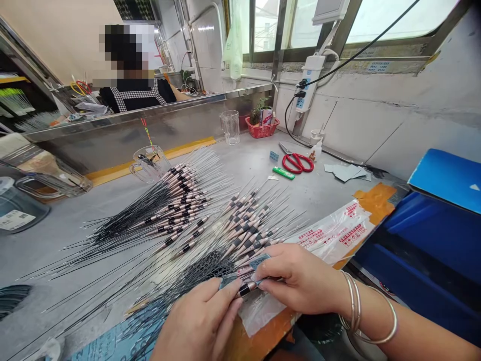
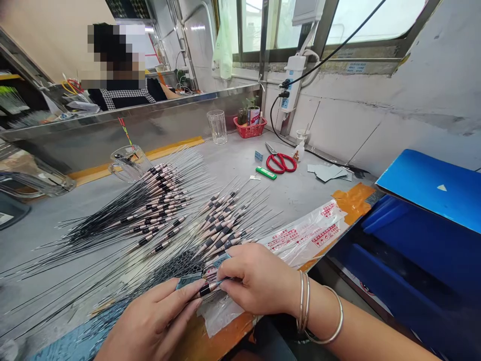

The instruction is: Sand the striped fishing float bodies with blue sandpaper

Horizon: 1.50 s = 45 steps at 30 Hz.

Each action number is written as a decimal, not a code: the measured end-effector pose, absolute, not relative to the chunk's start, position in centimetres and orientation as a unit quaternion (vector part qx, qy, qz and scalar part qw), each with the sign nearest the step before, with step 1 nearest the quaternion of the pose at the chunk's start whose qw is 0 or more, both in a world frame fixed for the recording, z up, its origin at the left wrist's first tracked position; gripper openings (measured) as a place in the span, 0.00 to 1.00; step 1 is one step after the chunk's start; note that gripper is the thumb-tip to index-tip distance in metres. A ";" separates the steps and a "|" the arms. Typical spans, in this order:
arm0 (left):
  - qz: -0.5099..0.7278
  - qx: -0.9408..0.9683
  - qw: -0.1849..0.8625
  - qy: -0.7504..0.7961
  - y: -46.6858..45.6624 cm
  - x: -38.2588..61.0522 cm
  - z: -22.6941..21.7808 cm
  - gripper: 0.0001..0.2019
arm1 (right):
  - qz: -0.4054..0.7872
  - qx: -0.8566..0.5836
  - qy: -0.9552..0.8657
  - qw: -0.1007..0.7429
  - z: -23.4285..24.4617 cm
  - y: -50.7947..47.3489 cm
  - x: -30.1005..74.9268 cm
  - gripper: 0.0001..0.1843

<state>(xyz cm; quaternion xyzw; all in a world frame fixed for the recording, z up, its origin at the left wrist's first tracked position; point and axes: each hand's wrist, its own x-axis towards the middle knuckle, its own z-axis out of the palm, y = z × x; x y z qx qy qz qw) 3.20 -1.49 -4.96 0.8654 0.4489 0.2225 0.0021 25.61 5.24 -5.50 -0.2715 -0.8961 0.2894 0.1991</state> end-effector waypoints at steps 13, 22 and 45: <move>0.214 0.862 0.021 0.459 -1.6 3.5 -4.9 0.14 | 0.298 -0.277 -0.888 0.215 -5.5 5.2 25.5 0.07; 0.199 0.859 0.033 0.471 -1.7 3.4 -5.1 0.13 | 0.305 -0.276 -0.880 0.237 -5.5 5.1 25.4 0.07; 0.197 0.858 0.036 0.473 -1.5 3.7 -5.2 0.14 | 0.304 -0.302 -0.875 0.225 -5.5 4.9 25.3 0.04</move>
